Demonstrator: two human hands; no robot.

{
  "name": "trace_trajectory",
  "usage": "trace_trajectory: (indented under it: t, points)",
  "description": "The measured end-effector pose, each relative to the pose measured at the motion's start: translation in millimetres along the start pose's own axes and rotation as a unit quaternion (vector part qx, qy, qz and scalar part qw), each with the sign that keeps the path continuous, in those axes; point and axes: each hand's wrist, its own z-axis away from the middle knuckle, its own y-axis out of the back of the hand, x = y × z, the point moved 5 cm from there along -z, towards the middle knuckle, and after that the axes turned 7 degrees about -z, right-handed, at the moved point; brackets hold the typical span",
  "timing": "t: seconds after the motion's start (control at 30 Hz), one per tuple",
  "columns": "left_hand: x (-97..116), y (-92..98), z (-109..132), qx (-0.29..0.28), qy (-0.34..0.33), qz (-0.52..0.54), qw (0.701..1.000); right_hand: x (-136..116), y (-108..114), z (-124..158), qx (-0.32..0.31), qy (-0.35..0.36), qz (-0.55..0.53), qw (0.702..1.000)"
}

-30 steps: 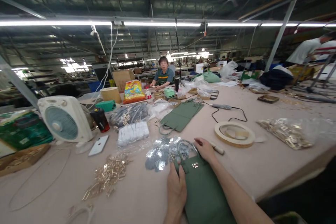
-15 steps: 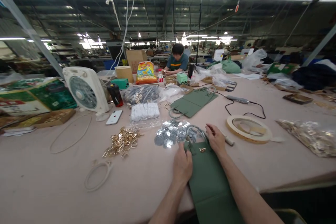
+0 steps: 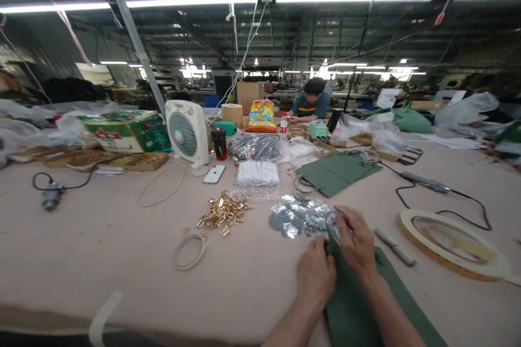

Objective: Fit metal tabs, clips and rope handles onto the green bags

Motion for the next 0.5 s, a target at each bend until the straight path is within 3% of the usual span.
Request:
trace_trajectory:
  t: [0.17, 0.33, 0.5]
  points:
    - [-3.8, -5.2, -6.7, -0.019, 0.018, 0.029, 0.999, -25.4, -66.6, -6.5, -0.166, -0.008, -0.047, 0.985]
    - [-7.2, -8.4, -14.5, -0.039, 0.005, 0.041, 0.998, 2.0, -130.2, -5.7, -0.310, -0.107, 0.062, 0.943]
    - [-16.1, -8.8, -18.8, -0.025, -0.001, 0.126, 0.992, 20.2, -158.2, 1.1, -0.401, -0.175, 0.197, 0.877]
